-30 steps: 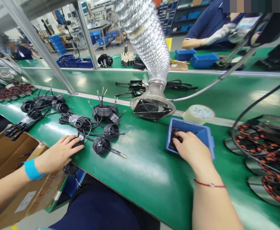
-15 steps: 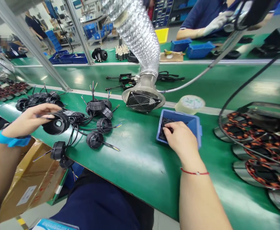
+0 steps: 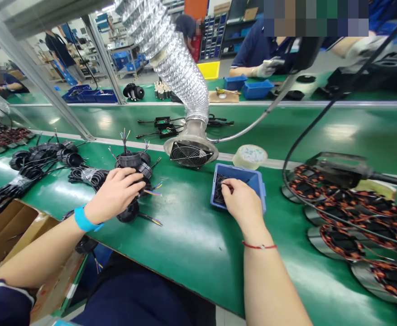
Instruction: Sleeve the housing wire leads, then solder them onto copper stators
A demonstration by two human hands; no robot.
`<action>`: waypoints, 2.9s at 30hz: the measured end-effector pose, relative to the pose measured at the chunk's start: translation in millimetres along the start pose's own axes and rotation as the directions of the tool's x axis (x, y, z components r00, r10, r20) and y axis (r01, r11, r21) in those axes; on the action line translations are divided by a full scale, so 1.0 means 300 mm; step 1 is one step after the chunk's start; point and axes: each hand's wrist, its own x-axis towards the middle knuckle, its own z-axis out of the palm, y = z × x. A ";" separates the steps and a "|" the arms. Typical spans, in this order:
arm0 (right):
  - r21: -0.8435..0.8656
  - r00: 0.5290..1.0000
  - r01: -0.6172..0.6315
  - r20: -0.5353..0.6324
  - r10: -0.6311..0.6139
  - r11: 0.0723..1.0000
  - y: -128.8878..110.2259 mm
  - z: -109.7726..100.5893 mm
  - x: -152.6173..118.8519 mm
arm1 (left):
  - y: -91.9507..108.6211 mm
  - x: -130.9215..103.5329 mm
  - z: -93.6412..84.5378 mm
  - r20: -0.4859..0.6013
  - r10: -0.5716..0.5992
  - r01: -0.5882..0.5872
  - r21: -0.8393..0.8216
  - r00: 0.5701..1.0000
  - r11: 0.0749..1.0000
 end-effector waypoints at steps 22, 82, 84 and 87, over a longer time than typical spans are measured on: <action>0.887 0.927 0.009 0.165 -0.336 0.462 -0.643 -0.089 -0.053 | -0.028 0.024 0.027 0.065 -0.454 0.249 -0.900 0.889 0.358; 0.902 0.941 -0.117 0.235 -0.244 0.415 -0.607 -0.081 -0.046 | 0.003 0.025 0.014 0.093 -0.534 0.315 -0.885 0.840 0.342; 0.914 0.935 -0.148 0.254 -0.248 0.379 -0.609 -0.082 -0.047 | 0.005 0.027 0.012 0.091 -0.528 0.321 -0.874 0.845 0.364; 0.913 0.930 -0.169 0.273 -0.248 0.371 -0.615 -0.084 -0.053 | 0.005 0.028 0.009 0.090 -0.523 0.321 -0.872 0.848 0.370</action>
